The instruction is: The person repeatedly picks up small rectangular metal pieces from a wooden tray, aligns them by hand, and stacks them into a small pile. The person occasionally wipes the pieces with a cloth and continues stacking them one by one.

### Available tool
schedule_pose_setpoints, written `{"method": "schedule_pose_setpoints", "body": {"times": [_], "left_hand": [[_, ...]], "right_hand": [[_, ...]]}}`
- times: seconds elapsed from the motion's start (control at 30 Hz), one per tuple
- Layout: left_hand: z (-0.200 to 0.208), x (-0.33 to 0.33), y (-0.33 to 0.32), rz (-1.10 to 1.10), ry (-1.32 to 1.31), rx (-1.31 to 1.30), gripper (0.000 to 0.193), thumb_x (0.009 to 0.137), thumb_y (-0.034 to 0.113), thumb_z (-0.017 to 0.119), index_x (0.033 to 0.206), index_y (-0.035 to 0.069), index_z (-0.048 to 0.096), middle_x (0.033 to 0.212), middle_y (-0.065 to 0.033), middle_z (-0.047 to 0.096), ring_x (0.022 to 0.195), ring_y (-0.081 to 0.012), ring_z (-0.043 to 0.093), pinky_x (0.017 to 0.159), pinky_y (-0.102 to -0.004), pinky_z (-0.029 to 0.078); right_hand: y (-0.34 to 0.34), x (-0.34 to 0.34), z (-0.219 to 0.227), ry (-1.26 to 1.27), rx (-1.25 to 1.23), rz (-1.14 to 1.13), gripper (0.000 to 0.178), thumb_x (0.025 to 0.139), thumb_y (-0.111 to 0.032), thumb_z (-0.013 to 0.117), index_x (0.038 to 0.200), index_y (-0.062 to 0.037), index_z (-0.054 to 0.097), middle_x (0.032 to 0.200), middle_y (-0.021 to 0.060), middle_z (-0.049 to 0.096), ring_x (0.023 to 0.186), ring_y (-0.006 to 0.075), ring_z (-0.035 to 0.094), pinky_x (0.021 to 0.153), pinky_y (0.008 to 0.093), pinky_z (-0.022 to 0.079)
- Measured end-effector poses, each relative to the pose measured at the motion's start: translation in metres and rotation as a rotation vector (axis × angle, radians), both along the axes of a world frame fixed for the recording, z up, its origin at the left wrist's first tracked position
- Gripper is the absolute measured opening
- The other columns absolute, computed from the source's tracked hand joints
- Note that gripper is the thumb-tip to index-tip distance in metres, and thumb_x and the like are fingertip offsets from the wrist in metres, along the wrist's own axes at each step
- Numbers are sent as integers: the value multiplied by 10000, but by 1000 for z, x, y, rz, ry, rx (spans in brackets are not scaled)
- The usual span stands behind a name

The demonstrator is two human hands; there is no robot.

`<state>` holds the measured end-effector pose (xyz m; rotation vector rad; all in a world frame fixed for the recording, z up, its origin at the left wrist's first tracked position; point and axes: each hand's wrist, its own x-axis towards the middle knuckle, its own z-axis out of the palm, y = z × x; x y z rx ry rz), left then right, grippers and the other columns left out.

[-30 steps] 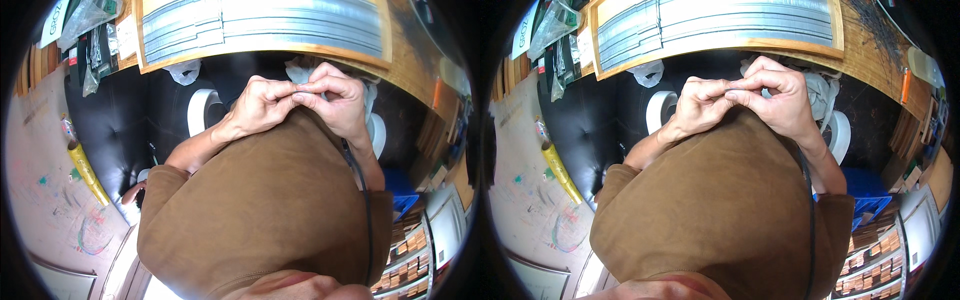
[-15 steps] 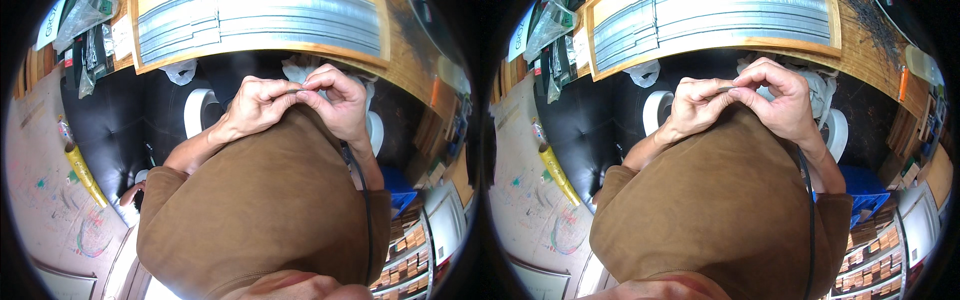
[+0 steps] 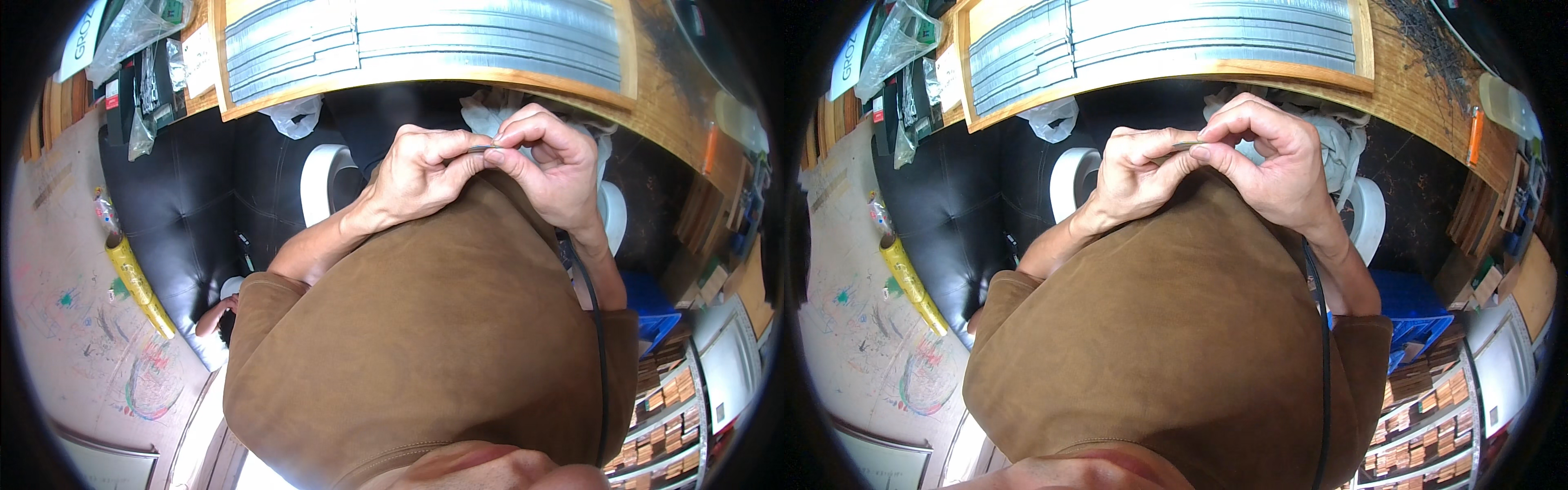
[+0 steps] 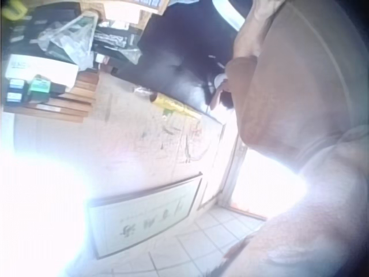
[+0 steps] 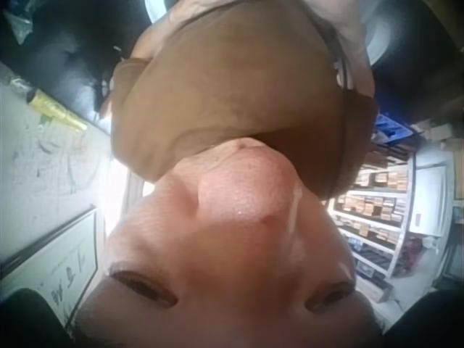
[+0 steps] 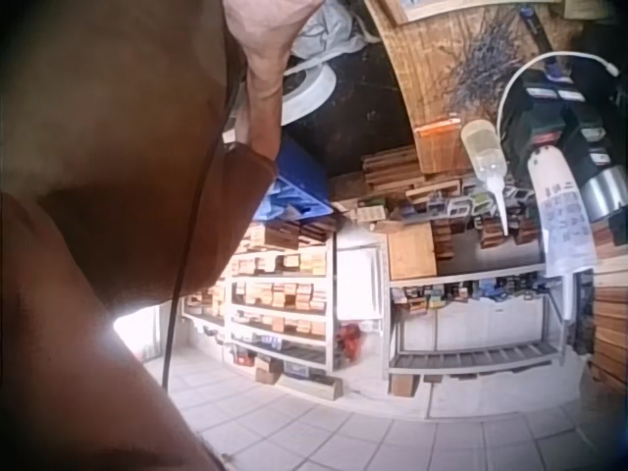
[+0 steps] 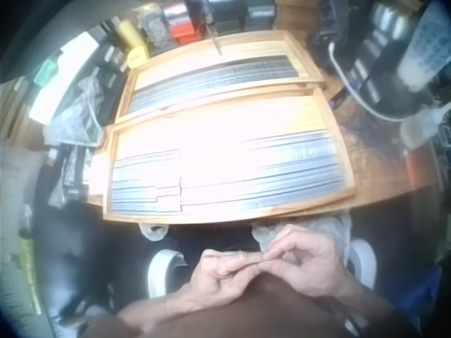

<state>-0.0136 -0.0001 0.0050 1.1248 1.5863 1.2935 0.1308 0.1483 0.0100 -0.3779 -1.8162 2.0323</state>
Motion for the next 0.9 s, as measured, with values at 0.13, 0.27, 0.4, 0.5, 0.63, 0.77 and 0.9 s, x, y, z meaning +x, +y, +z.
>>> {"method": "schedule_pose_setpoints", "body": {"times": [0.13, 0.27, 0.4, 0.5, 0.63, 0.77, 0.9], "left_hand": [[2, -1, 1, -4, 7, 0, 191, 921, 14, 752, 1108, -20, 762, 917, -166, 788, 788, -166, 771, 676, -246, 599], [2, 0, 1, -2, 12, -8, 197, 915, 19, 760, 1108, -20, 762, 921, -167, 788, 796, -168, 771, 679, -247, 599], [1, 1, 1, 7, -1, 4, 199, 913, 15, 760, 1110, -16, 763, 927, -165, 788, 798, -166, 770, 680, -246, 599], [0, 2, 2, 27, -26, 31, 195, 915, 13, 756, 1109, -10, 765, 924, -159, 789, 789, -159, 767, 674, -243, 595], [0, 2, 3, 22, -20, 29, 187, 918, 22, 760, 1102, -4, 769, 898, -144, 790, 761, -139, 755, 647, -234, 579], [0, 2, 2, 26, -33, 25, 180, 919, 31, 765, 1095, -3, 771, 873, -132, 788, 733, -121, 741, 621, -226, 563], [1, 3, 3, 32, -47, 14, 177, 920, 36, 766, 1092, -5, 772, 872, -132, 789, 729, -114, 737, 623, -224, 562]], "right_hand": [[0, 0, 1, 0, -1, 0, 113, 866, 62, 773, 941, 15, 704, 933, 62, 674, 860, 118, 635, 764, 249, 525], [1, 1, 1, 2, 10, 4, 109, 871, 64, 766, 939, 12, 699, 932, 61, 672, 859, 118, 632, 756, 250, 518], [1, 1, 1, -5, 41, -12, 117, 861, 47, 777, 938, 7, 699, 925, 64, 674, 861, 131, 640, 767, 263, 521], [2, 1, 3, -21, 136, -32, 127, 850, 27, 788, 941, 3, 703, 906, 67, 680, 852, 147, 651, 771, 277, 525], [4, -1, 10, -66, 262, -38, 124, 846, 6, 792, 944, -3, 716, 886, 80, 698, 838, 177, 672, 764, 288, 529], [6, -1, 14, -67, 342, -28, 114, 848, -3, 792, 941, -8, 726, 886, 92, 712, 837, 198, 684, 757, 294, 532], [4, -1, 13, -54, 330, -55, 112, 849, -6, 793, 938, -8, 725, 881, 89, 711, 831, 193, 683, 750, 294, 533]]}}
